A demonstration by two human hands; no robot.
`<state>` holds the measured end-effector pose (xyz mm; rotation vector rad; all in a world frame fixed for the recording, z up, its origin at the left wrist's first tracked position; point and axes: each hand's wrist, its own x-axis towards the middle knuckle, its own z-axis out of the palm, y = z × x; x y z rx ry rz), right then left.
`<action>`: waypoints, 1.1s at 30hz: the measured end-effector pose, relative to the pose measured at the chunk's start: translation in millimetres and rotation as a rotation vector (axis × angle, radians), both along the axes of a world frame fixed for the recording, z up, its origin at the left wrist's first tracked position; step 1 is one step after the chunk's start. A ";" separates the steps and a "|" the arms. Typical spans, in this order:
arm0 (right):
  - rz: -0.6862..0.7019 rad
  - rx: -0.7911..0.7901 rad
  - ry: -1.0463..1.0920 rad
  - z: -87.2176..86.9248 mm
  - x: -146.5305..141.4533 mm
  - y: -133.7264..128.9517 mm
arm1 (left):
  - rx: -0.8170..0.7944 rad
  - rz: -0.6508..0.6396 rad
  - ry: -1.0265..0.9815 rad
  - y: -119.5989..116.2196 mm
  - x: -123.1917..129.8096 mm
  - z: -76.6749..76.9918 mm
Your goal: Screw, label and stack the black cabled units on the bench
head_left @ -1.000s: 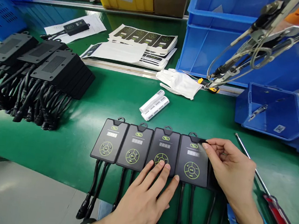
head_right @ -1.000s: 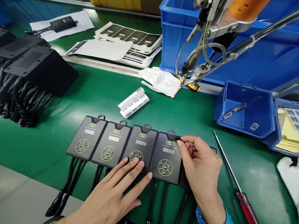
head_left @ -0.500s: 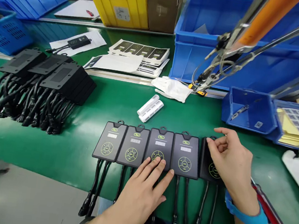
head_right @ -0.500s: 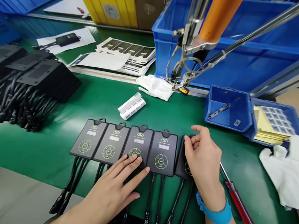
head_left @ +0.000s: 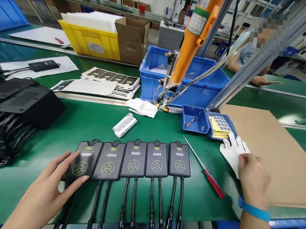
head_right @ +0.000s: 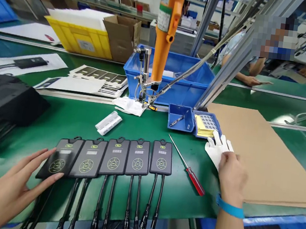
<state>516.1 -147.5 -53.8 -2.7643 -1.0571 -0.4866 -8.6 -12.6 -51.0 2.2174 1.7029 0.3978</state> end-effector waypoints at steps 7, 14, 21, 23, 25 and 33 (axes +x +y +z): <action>0.117 0.006 0.026 -10.9 2.4 -0.5 | -0.030 0.068 -0.096 2.6 -18.0 -13.2; 0.258 0.271 0.148 10.5 -25.9 1.5 | -0.048 0.087 -0.231 6.4 -24.1 -25.4; 0.856 -0.125 0.245 -21.4 -146.7 29.9 | -0.032 0.171 -0.374 9.3 -20.1 -31.0; 0.914 -0.187 0.174 -34.8 -170.5 35.9 | -0.004 0.152 -0.448 10.6 -20.9 -34.6; 0.986 -0.225 0.170 -39.6 -189.8 40.7 | 0.002 0.138 -0.503 11.0 -22.4 -38.1; 1.356 -0.590 0.466 -0.7 -297.3 93.5 | -0.077 0.120 -0.699 7.4 -30.0 -45.2</action>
